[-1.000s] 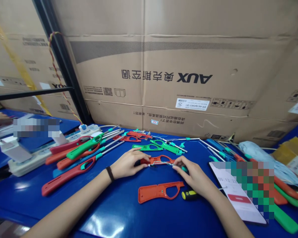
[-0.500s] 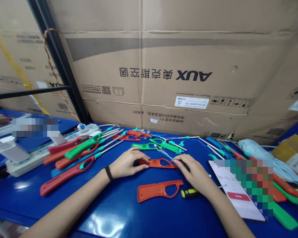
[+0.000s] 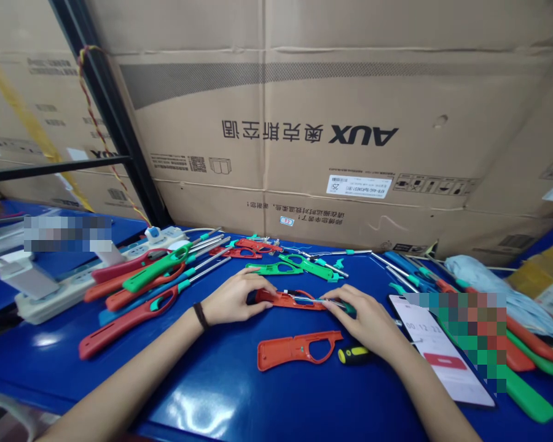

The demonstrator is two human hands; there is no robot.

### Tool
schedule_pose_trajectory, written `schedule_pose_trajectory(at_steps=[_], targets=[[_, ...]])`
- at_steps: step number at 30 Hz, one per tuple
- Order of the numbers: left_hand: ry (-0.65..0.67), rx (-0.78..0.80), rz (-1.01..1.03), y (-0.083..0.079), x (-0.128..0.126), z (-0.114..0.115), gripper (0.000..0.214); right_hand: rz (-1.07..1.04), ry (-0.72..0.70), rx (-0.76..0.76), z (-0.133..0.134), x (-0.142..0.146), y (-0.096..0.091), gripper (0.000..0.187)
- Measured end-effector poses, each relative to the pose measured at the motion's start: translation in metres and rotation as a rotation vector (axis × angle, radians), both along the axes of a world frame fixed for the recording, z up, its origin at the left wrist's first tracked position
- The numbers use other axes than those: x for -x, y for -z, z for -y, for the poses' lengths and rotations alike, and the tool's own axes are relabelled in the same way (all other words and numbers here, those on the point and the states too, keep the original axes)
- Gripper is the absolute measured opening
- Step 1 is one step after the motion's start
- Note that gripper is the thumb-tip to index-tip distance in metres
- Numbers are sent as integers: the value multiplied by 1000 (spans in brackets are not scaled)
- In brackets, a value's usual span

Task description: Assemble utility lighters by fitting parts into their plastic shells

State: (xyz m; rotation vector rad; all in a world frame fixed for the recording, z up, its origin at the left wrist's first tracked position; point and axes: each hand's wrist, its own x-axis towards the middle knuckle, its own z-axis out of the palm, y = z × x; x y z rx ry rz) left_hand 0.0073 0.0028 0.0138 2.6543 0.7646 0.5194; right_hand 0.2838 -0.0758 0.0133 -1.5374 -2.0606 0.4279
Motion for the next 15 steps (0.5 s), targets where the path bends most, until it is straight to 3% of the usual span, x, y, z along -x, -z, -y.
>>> schedule_pose_trajectory(at_steps=[6, 15], targets=[[-2, -38, 24, 1, -1, 2, 23, 37, 10, 5, 0, 0, 3, 24], [35, -101, -31, 16, -7, 4, 41, 67, 19, 2, 0, -2, 4, 26]])
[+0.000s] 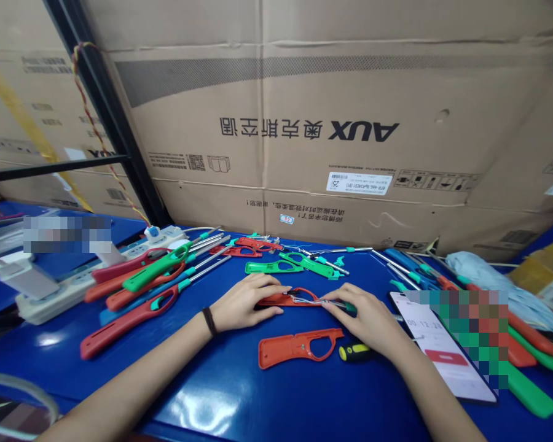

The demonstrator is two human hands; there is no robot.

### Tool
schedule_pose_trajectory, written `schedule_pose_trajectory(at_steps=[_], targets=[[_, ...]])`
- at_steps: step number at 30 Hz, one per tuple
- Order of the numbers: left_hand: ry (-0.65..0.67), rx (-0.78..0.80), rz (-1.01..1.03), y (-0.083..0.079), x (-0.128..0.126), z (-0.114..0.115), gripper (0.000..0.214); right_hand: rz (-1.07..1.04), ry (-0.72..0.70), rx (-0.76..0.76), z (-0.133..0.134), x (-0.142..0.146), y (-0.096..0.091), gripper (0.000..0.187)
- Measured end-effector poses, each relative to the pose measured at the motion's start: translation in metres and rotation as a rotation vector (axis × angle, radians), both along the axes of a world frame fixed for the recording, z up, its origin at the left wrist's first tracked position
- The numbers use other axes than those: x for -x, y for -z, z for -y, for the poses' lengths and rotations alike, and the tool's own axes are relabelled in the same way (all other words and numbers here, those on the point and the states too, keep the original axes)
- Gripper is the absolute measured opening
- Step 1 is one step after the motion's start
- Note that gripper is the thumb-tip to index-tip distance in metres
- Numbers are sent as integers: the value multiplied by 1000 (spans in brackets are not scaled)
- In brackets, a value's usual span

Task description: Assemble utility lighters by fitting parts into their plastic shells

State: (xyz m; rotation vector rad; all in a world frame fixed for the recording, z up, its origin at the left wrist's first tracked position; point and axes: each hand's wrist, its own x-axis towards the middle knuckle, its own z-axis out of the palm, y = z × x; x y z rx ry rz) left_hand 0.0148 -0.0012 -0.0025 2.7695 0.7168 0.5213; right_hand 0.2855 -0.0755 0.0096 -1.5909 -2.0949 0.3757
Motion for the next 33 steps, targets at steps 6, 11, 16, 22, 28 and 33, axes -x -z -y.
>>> schedule_pose_trajectory(at_steps=[6, 11, 16, 22, 28, 33], targets=[[6, -28, -23, 1, -2, 0, 40, 26, -2, 11, 0, 0, 1, 24], [10, -46, -8, 4, -3, -2, 37, 22, -4, 16, 1, 1, 2, 23], [23, -68, 8, 7, -4, -3, 32, 14, -6, 22, 0, 2, 1, 24], [6, -63, 5, 8, -5, -2, 30, 16, 0, 10, -1, 0, 2, 25], [36, -32, 16, 3, -5, -3, 27, -2, 12, 17, 0, 0, 1, 25], [37, -22, 39, 0, -1, -1, 29, -33, -30, 53, 1, 3, 0, 23]])
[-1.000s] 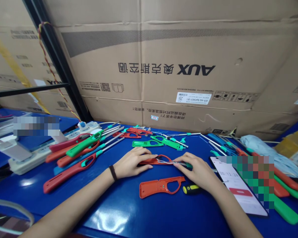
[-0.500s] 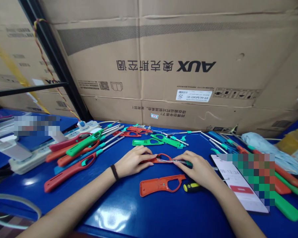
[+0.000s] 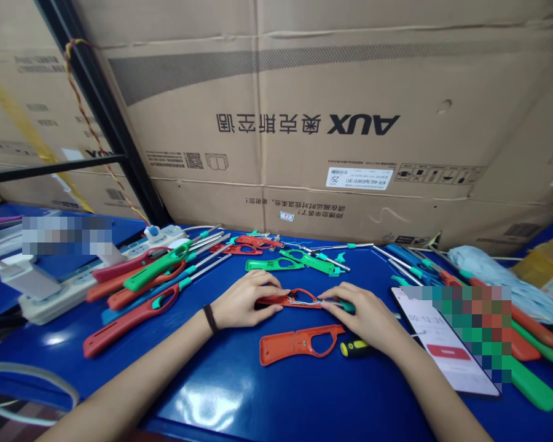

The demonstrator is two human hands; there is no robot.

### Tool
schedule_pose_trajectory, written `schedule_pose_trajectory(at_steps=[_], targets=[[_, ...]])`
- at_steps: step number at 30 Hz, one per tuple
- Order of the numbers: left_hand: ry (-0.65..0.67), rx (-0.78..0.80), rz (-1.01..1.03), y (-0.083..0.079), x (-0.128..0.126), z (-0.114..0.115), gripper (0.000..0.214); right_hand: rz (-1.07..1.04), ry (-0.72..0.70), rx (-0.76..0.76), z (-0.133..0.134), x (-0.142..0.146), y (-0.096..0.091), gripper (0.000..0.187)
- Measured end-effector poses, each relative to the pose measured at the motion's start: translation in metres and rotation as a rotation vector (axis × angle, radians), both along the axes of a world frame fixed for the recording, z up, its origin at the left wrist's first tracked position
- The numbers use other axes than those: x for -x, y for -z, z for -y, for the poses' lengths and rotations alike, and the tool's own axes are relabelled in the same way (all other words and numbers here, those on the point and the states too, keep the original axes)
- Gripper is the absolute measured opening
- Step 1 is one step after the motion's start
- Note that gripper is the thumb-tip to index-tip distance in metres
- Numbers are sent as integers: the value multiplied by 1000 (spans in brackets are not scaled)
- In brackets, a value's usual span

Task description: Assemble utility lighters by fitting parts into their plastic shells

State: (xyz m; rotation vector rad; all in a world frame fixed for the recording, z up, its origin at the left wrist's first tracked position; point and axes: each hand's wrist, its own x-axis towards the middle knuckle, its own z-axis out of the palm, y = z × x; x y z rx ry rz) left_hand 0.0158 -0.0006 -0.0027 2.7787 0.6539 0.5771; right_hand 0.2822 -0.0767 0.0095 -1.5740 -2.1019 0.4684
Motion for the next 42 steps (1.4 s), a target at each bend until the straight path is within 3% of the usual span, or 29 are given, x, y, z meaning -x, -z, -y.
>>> schedule_pose_trajectory(at_steps=[33, 42], targets=[[-31, 96, 117, 3, -16, 16, 16, -1, -77, -16, 3, 7, -2, 22], [-40, -26, 101, 3, -27, 21, 17, 0, -90, -10, 3, 10, 1, 26]])
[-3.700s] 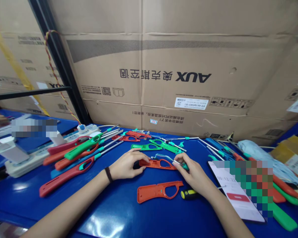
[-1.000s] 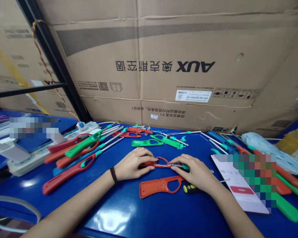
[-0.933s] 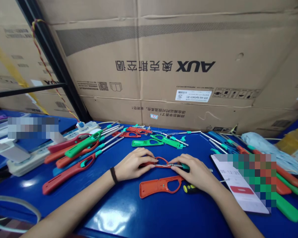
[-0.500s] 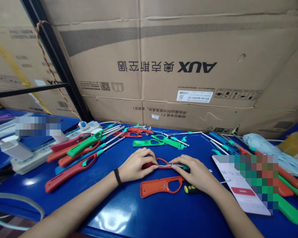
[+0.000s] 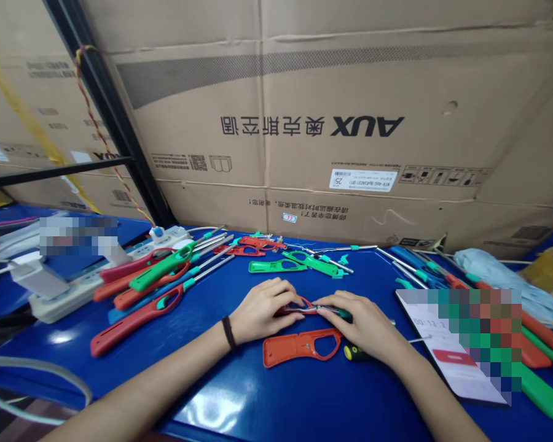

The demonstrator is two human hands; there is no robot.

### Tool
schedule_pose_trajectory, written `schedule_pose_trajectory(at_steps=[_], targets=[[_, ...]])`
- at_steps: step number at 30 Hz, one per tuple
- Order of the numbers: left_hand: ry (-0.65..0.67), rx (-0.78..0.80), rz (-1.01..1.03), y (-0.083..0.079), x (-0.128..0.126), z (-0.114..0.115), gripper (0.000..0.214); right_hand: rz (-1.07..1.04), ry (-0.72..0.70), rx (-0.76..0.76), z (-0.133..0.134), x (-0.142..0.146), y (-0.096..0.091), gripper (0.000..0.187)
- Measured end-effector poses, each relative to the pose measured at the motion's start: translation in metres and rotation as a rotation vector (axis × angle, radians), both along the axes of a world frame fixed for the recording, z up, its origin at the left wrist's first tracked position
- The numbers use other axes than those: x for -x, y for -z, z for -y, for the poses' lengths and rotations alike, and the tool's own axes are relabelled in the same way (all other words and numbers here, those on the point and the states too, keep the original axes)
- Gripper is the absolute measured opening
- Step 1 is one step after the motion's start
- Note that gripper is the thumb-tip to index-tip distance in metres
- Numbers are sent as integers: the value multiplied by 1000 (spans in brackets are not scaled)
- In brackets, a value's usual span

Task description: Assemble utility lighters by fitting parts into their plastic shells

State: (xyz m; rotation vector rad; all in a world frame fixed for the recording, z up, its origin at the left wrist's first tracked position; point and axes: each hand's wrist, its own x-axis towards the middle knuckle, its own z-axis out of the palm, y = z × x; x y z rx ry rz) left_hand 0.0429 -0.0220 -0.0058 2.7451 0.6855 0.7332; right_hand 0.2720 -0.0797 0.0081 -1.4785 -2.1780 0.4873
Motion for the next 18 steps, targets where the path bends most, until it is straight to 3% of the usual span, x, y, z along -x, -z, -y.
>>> schedule_pose_trajectory(at_steps=[5, 10, 18], targets=[[6, -26, -11, 2, -3, 0, 15, -1, 2, -8, 0, 1, 2, 27], [-33, -4, -31, -6, 7, -1, 30, 17, 18, -7, 0, 0, 1, 26], [-13, 51, -56, -6, 15, -4, 19, -1, 15, 31, -2, -3, 4, 26]])
